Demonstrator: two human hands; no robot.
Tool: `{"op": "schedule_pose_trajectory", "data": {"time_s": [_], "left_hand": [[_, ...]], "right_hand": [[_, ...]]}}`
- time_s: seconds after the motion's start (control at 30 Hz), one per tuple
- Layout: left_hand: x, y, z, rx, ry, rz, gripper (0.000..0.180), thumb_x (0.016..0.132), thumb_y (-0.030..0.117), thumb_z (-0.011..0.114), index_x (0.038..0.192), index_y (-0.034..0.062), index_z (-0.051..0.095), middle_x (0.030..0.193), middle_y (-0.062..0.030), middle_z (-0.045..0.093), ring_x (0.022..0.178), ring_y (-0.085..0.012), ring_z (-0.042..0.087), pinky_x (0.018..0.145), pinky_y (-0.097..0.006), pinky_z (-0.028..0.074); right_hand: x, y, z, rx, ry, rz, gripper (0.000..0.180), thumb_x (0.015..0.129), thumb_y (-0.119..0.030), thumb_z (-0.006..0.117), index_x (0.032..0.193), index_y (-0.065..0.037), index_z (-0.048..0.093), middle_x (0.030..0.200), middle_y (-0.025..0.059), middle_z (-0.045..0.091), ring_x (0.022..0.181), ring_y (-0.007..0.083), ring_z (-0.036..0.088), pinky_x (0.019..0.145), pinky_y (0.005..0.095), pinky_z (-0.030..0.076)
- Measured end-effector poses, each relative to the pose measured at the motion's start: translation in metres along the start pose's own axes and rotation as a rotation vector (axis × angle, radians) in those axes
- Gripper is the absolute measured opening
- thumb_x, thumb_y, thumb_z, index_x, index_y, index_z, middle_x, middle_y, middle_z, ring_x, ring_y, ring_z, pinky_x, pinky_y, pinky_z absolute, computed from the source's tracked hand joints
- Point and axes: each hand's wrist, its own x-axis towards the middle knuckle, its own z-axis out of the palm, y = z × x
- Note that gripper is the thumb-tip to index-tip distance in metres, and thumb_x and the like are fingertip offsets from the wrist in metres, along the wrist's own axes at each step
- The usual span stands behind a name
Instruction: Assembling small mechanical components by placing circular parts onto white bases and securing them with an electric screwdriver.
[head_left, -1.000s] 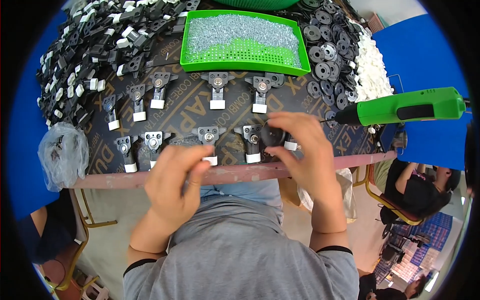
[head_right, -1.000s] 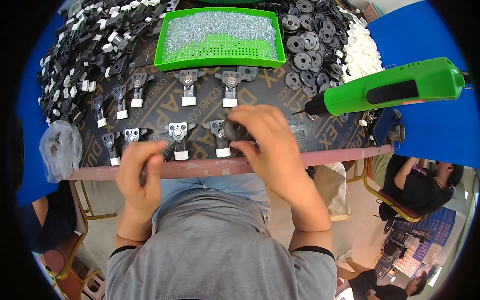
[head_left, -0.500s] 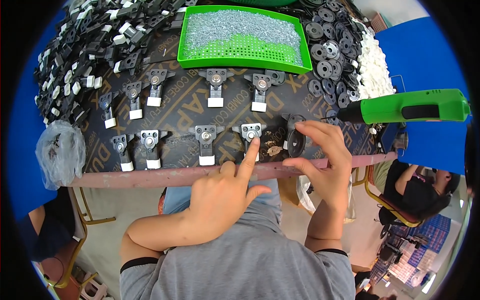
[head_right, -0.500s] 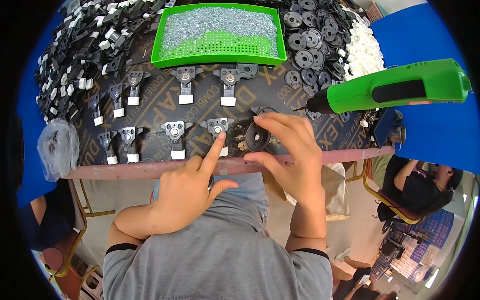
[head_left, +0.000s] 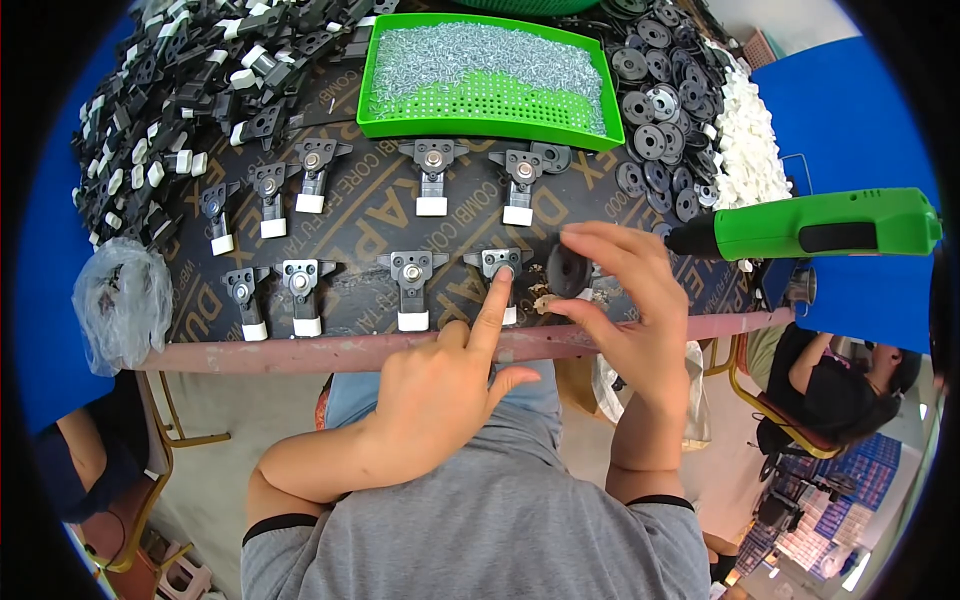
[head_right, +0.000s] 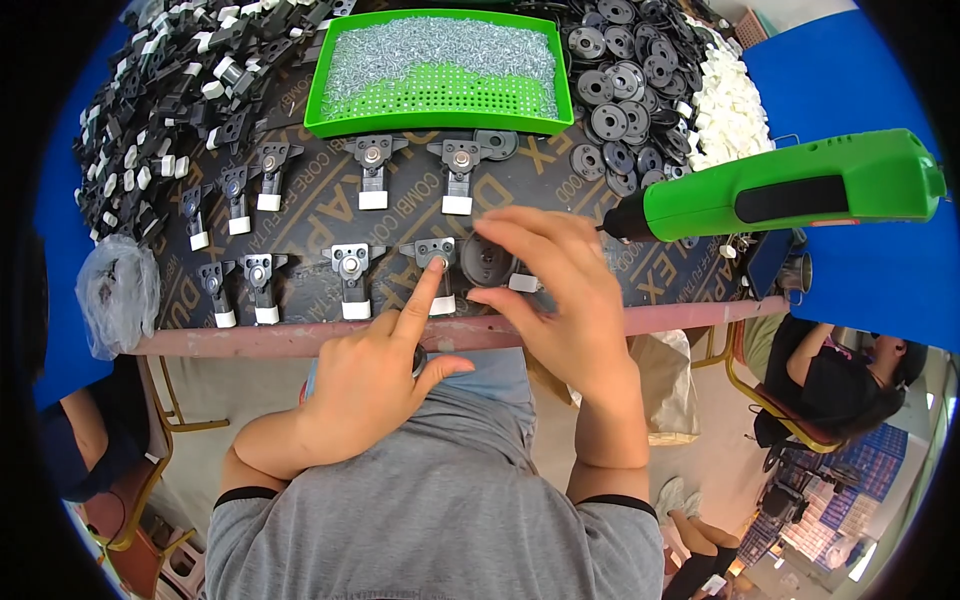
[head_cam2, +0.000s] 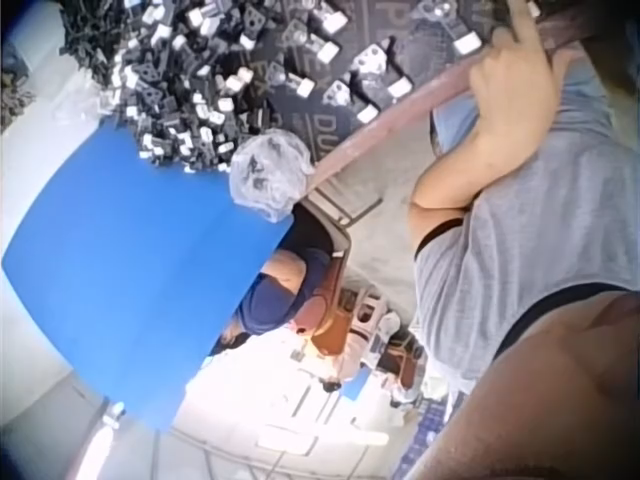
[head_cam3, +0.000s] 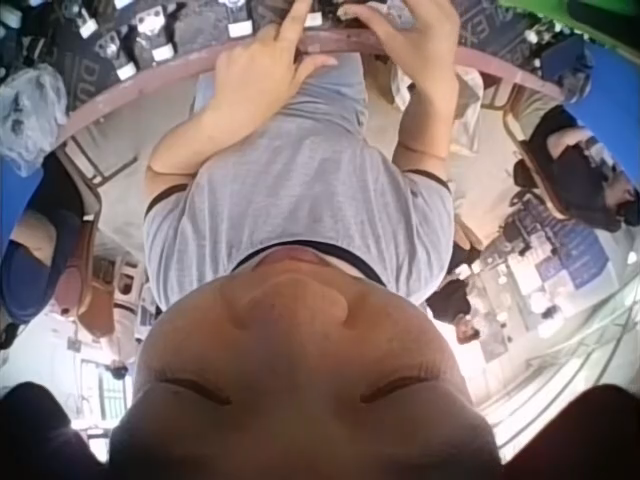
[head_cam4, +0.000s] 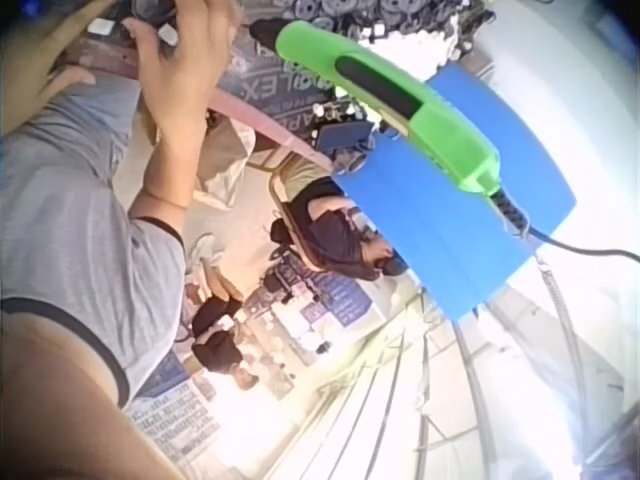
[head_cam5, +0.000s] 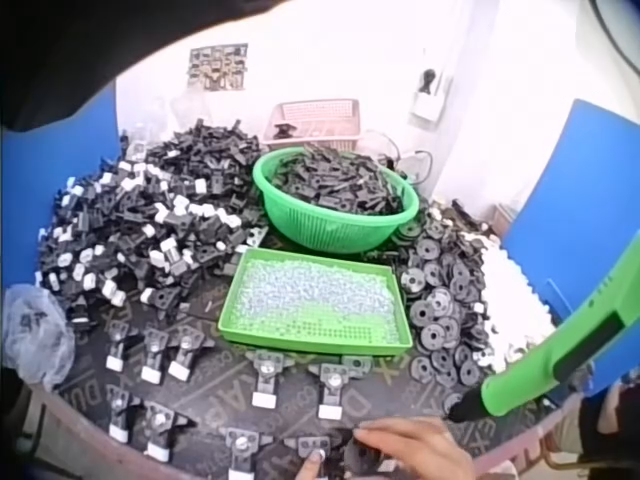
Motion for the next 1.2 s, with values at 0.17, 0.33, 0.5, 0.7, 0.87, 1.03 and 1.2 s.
{"op": "schedule_pose_trajectory", "data": {"time_s": [0.17,0.33,0.5,0.7,0.87,1.03,1.2], "left_hand": [[-0.011,-0.008,-0.006,-0.237,0.050,-0.082,0.093,0.081,0.055,0.070,0.152,0.0089,0.031,0.073,-0.0069,0.064,0.055,-0.0257,0.063,0.050,-0.036,0.048],[-0.025,-0.022,-0.029,-0.378,0.088,-0.116,0.069,0.087,0.049,0.067,0.131,0.0007,0.045,0.076,-0.0094,0.066,0.060,-0.0270,0.066,0.051,-0.038,0.049],[-0.027,-0.033,-0.029,-0.542,0.149,-0.130,0.040,0.093,0.024,0.066,0.120,0.0010,0.048,0.086,-0.0128,0.064,0.070,-0.0269,0.066,0.061,-0.038,0.050],[-0.023,-0.038,-0.026,-0.889,0.179,-0.042,0.035,0.094,0.001,0.058,0.127,0.0018,0.046,0.099,-0.0089,0.056,0.073,-0.0167,0.061,0.065,-0.028,0.050],[-0.009,-0.032,-0.027,-1.528,0.187,-0.203,0.053,0.089,-0.007,0.064,0.135,0.0043,0.041,0.098,-0.0052,0.055,0.075,-0.0085,0.060,0.061,-0.022,0.051],[-0.009,-0.029,-0.021,-1.665,0.168,-0.145,0.040,0.093,-0.002,0.062,0.126,0.0027,0.041,0.099,-0.0072,0.057,0.076,-0.0094,0.061,0.062,-0.023,0.051],[-0.020,-0.043,-0.016,-1.627,0.155,-0.215,0.023,0.099,0.009,0.056,0.118,0.0008,0.046,0.091,-0.0051,0.059,0.075,-0.0087,0.061,0.062,-0.024,0.051]], "right_hand": [[0.012,-0.003,0.018,0.056,-0.142,-0.002,0.056,0.063,-0.006,0.082,0.117,-0.007,0.065,0.115,0.0087,0.066,0.105,0.0311,0.058,0.090,0.0388,0.047],[0.018,-0.003,0.027,0.065,-0.249,-0.012,0.054,0.062,-0.003,0.081,0.114,-0.006,0.065,0.113,0.0086,0.067,0.104,0.0323,0.058,0.090,0.0398,0.047],[0.022,-0.002,0.028,0.059,-0.289,0.018,0.051,0.062,-0.002,0.080,0.111,-0.005,0.065,0.112,0.0092,0.067,0.107,0.0327,0.057,0.092,0.0410,0.047],[0.024,-0.005,0.029,0.086,-0.274,0.050,0.052,0.060,-0.004,0.082,0.110,-0.005,0.067,0.110,0.0093,0.068,0.105,0.0307,0.059,0.090,0.0393,0.048],[0.014,-0.026,0.023,0.267,-0.079,0.091,0.042,0.067,-0.004,0.082,0.107,-0.002,0.069,0.103,0.0095,0.068,0.096,0.0222,0.062,0.081,0.0330,0.050],[0.010,-0.047,0.038,0.668,-0.190,0.390,0.012,0.086,0.000,0.070,0.096,0.003,0.067,0.091,0.0075,0.065,0.078,0.0118,0.062,0.066,0.0247,0.050],[0.009,-0.047,0.048,0.844,-0.149,0.578,0.006,0.088,0.000,0.069,0.091,0.003,0.065,0.087,0.0035,0.064,0.074,0.0072,0.059,0.063,0.0201,0.047]]}}
